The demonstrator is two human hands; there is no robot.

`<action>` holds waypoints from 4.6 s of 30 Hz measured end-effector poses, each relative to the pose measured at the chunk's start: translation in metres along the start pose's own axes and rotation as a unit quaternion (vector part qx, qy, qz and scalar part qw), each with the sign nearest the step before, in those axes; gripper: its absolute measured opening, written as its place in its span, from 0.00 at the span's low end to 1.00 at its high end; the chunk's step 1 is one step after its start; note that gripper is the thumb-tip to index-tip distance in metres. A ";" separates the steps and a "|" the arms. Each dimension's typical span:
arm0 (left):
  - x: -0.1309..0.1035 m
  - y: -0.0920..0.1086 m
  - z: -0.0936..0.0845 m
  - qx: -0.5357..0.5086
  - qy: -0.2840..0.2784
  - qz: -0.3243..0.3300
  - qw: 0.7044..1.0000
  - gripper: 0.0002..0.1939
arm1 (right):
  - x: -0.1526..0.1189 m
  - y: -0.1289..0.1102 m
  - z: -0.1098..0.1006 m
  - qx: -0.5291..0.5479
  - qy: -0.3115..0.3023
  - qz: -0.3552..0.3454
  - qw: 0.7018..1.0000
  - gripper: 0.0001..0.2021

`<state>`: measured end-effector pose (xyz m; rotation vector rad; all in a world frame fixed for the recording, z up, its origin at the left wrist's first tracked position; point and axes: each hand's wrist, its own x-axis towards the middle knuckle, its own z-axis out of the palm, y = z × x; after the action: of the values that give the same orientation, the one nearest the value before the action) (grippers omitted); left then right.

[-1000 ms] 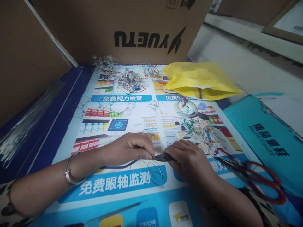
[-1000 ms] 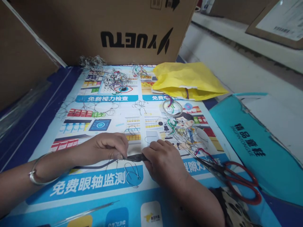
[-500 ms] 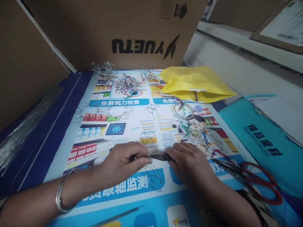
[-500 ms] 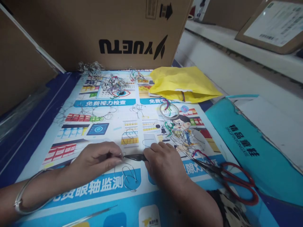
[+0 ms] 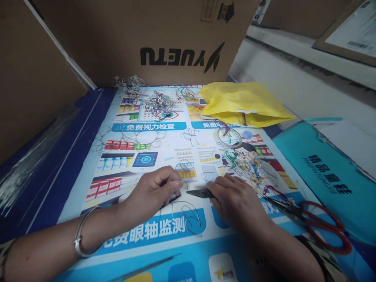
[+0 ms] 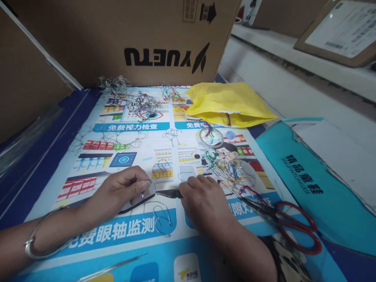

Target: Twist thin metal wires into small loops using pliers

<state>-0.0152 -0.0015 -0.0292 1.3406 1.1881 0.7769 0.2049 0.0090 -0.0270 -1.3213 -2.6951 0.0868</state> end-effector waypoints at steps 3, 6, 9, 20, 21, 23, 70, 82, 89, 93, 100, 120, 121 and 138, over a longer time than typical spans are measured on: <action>0.002 0.002 0.000 0.031 -0.013 0.012 0.999 0.11 | 0.001 -0.001 0.000 -0.007 0.004 -0.005 1.000 0.05; 0.006 0.005 -0.002 0.130 -0.019 0.080 0.988 0.08 | 0.003 0.000 -0.002 -0.017 -0.002 -0.004 1.000 0.04; 0.011 0.006 -0.004 0.223 -0.021 0.173 0.959 0.06 | 0.006 0.002 -0.003 -0.031 -0.007 -0.001 1.000 0.03; 0.021 -0.001 -0.007 0.351 0.128 0.373 0.849 0.07 | 0.022 -0.001 -0.009 -0.095 0.026 -0.005 0.995 0.04; 0.021 -0.001 -0.007 0.351 0.133 0.374 0.848 0.07 | 0.023 -0.002 -0.009 -0.086 0.017 0.000 0.996 0.04; 0.021 0.000 -0.007 0.327 0.130 0.359 0.864 0.06 | 0.024 -0.002 -0.007 -0.073 0.007 0.009 0.997 0.03; 0.014 0.007 -0.009 0.152 0.025 0.170 0.973 0.10 | 0.013 -0.012 -0.011 0.355 -0.160 0.147 0.909 0.17; 0.011 0.000 -0.001 0.290 0.138 0.312 0.894 0.09 | 0.013 -0.017 -0.012 0.320 -0.130 0.135 0.929 0.19; 0.012 -0.003 0.001 0.278 0.160 0.319 0.892 0.08 | 0.013 -0.020 -0.014 0.325 -0.125 0.137 0.927 0.19; 0.011 -0.003 0.001 0.276 0.166 0.313 0.894 0.08 | 0.013 -0.020 -0.013 0.324 -0.125 0.138 0.928 0.19; 0.012 -0.006 0.002 0.267 0.169 0.315 0.895 0.07 | 0.014 -0.020 -0.011 0.322 -0.131 0.145 0.927 0.19; 0.012 -0.003 -0.010 0.363 0.122 0.365 0.849 0.06 | 0.018 -0.024 -0.010 0.233 -0.133 0.134 0.954 0.15; 0.012 -0.003 -0.011 0.379 0.113 0.370 0.841 0.06 | 0.018 -0.024 -0.011 0.230 -0.135 0.134 0.954 0.15; 0.021 0.004 -0.035 0.411 -0.018 0.418 0.810 0.06 | 0.016 -0.009 -0.010 0.206 -0.166 0.071 0.962 0.17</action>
<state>-0.0413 0.0294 -0.0241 2.6974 0.8776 0.8424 0.1895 0.0162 -0.0142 -1.4595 -2.6139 0.9086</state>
